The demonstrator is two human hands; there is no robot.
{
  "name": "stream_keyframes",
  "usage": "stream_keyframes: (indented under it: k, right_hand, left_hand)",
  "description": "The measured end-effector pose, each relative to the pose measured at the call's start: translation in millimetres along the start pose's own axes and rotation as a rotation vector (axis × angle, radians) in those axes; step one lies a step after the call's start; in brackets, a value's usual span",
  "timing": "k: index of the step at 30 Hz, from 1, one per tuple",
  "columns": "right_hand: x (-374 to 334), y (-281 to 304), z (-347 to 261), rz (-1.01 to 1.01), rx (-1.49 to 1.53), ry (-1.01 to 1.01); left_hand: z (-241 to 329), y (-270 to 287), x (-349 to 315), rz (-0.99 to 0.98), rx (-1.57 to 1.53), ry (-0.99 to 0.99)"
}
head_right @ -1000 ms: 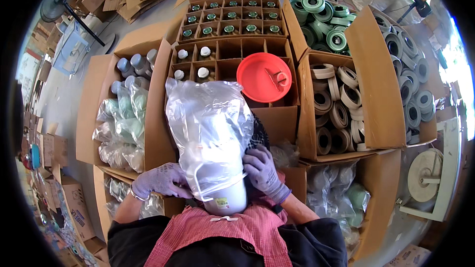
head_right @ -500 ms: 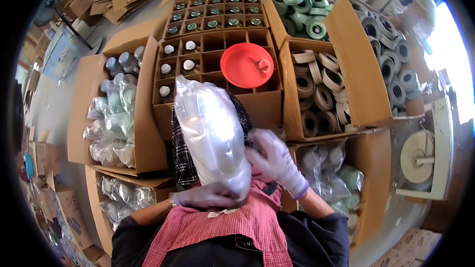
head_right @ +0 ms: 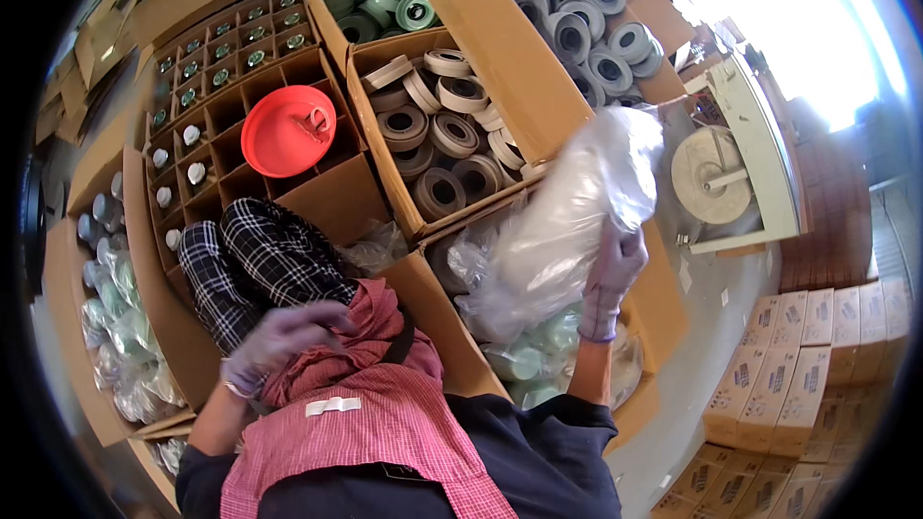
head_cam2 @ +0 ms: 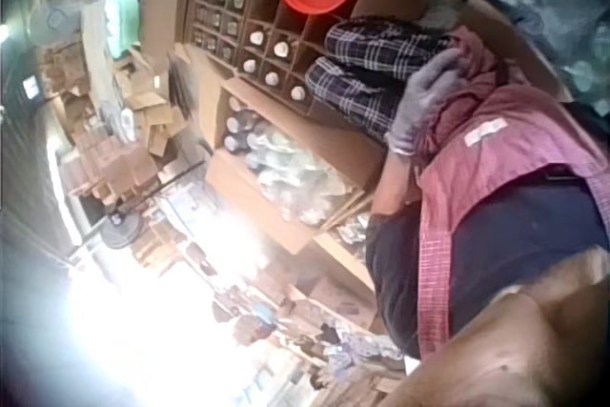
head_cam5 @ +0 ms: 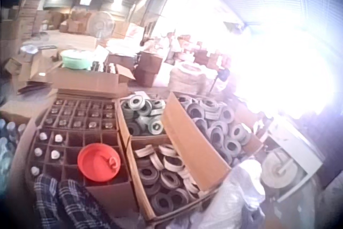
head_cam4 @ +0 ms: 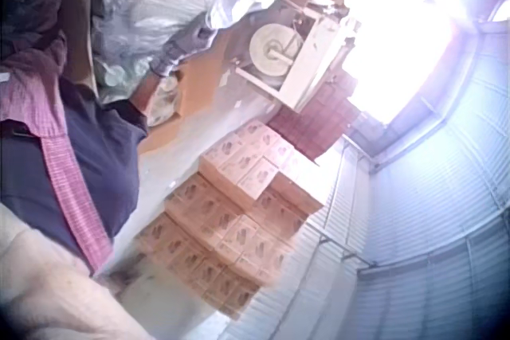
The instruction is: The person assembles vacuum flasks by placing metal liners inside plastic outer shells, securing internal components, and placing the assembled units into cardboard dividers within a large shipping box.
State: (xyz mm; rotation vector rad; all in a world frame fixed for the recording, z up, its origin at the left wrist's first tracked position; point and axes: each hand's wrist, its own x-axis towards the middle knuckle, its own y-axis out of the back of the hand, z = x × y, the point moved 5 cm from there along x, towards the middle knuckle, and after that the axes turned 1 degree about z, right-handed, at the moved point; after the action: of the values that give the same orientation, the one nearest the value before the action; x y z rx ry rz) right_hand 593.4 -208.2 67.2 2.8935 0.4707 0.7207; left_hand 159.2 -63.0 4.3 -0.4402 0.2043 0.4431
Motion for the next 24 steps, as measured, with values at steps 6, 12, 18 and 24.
stream_keyframes:
  k: [6,12,18,24]
  right_hand:
    - [42,20,265,-0.209,-0.202,-0.232]
    - [-2,-87,267,-0.575,-0.777,-0.049]
    - [-48,-185,239,-1.074,-0.806,-0.002]
    - [-94,-229,208,-1.385,-0.865,0.033]
  left_hand:
    - [-26,125,-175,1.115,-0.078,-0.381]
    - [-142,77,-549,2.217,0.219,-0.414]
    - [-310,-111,-668,2.544,0.167,0.735]
    - [-329,-190,-628,2.532,0.021,1.523]
